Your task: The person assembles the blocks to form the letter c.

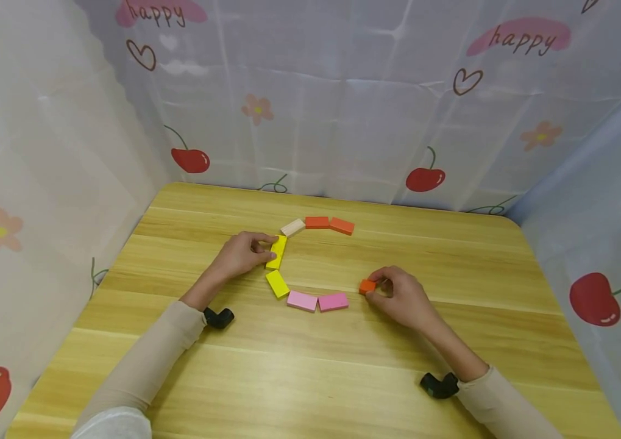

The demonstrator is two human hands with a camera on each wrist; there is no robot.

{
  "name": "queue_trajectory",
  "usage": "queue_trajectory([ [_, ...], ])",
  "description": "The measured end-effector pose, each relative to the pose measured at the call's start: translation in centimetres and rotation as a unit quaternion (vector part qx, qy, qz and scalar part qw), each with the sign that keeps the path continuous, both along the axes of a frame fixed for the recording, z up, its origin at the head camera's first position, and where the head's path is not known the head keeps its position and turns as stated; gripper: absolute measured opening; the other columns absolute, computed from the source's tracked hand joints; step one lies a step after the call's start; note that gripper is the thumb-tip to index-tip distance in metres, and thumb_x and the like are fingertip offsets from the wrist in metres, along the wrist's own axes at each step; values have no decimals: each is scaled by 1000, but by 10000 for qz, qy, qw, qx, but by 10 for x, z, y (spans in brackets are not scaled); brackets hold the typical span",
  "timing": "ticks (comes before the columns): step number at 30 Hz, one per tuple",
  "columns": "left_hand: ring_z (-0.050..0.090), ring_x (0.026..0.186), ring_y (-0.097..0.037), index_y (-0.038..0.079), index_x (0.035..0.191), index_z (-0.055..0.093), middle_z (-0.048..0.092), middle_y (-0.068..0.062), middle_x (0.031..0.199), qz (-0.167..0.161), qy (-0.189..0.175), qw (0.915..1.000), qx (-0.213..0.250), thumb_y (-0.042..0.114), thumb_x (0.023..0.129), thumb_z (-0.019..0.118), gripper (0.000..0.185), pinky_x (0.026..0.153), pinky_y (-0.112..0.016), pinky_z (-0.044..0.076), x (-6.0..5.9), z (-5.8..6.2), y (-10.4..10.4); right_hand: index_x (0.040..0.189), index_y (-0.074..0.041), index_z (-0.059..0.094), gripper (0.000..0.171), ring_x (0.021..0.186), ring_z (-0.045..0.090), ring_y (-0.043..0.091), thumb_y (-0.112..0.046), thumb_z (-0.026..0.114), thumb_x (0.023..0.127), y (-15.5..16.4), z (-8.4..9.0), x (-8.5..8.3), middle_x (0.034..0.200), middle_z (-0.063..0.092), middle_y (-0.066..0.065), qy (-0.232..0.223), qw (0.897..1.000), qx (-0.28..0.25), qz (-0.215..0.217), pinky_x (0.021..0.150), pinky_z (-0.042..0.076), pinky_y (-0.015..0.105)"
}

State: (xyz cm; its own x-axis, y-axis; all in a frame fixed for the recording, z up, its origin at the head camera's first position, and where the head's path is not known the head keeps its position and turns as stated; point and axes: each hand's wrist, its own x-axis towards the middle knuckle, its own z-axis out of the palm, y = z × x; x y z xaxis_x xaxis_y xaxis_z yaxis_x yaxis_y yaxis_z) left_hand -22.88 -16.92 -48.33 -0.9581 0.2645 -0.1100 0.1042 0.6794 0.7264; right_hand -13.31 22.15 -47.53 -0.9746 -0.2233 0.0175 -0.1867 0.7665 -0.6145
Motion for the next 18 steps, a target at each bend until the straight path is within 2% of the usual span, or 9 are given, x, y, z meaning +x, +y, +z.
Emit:
queue_trajectory([
  [18,60,85,-22,26,141,73,73,-6,101,-34,50,10000,4,33,98,80,44,71,-32,46,-1,0,-1,117,-10,74,31,95,65,18,-24,86,92,-21,0,1,109,73,5,-43,9999,127,109,87,55,38],
])
